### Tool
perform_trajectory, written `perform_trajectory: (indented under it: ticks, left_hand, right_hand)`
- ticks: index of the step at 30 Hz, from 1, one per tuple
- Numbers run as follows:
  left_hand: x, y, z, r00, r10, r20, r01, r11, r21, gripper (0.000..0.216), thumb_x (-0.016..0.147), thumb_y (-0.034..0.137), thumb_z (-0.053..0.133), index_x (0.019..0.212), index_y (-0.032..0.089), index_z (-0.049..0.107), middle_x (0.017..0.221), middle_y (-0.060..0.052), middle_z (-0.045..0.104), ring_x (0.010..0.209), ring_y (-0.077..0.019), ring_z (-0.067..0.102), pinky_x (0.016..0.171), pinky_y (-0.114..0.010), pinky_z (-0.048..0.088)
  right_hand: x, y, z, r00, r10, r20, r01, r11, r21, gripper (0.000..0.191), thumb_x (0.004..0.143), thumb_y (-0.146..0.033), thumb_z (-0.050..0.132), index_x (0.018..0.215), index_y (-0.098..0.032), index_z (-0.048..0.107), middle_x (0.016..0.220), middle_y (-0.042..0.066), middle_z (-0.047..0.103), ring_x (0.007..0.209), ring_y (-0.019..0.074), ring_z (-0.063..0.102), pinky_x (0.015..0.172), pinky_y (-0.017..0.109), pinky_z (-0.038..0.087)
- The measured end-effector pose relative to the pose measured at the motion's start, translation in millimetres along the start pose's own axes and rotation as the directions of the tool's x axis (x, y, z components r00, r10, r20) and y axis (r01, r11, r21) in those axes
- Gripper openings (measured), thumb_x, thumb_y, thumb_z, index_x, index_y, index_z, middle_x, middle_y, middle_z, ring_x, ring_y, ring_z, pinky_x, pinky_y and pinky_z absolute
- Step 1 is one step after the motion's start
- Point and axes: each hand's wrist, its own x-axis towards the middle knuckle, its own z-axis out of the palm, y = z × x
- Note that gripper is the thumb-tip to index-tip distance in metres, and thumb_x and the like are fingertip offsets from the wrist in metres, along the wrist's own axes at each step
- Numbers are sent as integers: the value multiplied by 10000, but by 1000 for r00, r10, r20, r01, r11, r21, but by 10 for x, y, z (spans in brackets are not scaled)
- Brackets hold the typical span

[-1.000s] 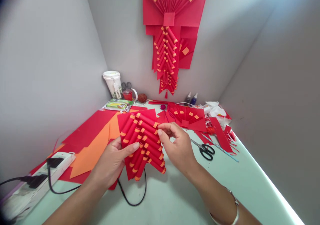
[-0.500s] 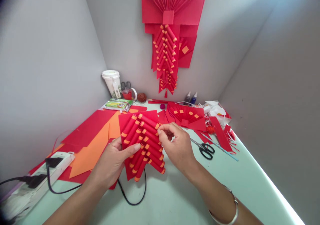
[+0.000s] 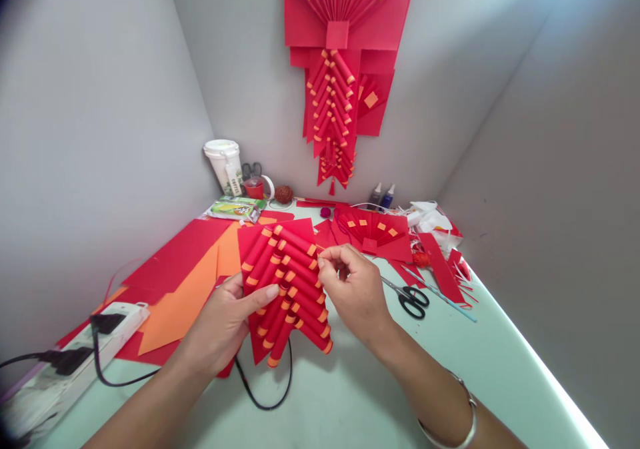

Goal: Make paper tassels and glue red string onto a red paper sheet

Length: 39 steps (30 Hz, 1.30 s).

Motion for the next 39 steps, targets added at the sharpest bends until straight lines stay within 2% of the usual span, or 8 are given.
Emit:
perform_trajectory:
  ticks: [8,15,21,39]
  left_hand:
    - [-5,11,15,999,4,-32,-3,1000,31,423,701,295,815,1078,170,669,1001,-98,748,909,-290,715,785,-418,598]
    - [-18,10,36,1000,24,0,-24,998,60,368,750,298,780,1075,171,662,1018,-91,744,926,-276,709,793,-401,595]
    - [-17,26,41,1000,14,8,-15,999,51,329,727,283,798,1013,178,675,985,-74,754,902,-271,717,784,-390,595]
    - [-3,25,-39,1000,27,14,-26,998,-51,351,761,271,780,1078,177,662,1065,-97,734,940,-272,707,812,-408,593]
  right_hand:
    - [-4,-20,-3,1000,5,-7,-5,1000,11,111,832,-279,605,828,-211,692,707,-4,636,596,139,556,561,263,447]
    - [-4,-7,-4,1000,-4,-9,4,1000,-16,116,833,-270,592,793,-209,683,669,-11,615,560,132,527,533,256,433]
    - [-1,26,11,1000,-5,-21,5,999,-32,105,813,-259,584,788,-210,673,666,-12,605,567,136,528,532,257,430]
    - [12,-12,-36,993,120,-18,-118,989,94,78,815,-279,590,797,-213,627,642,-27,559,580,135,492,549,270,405]
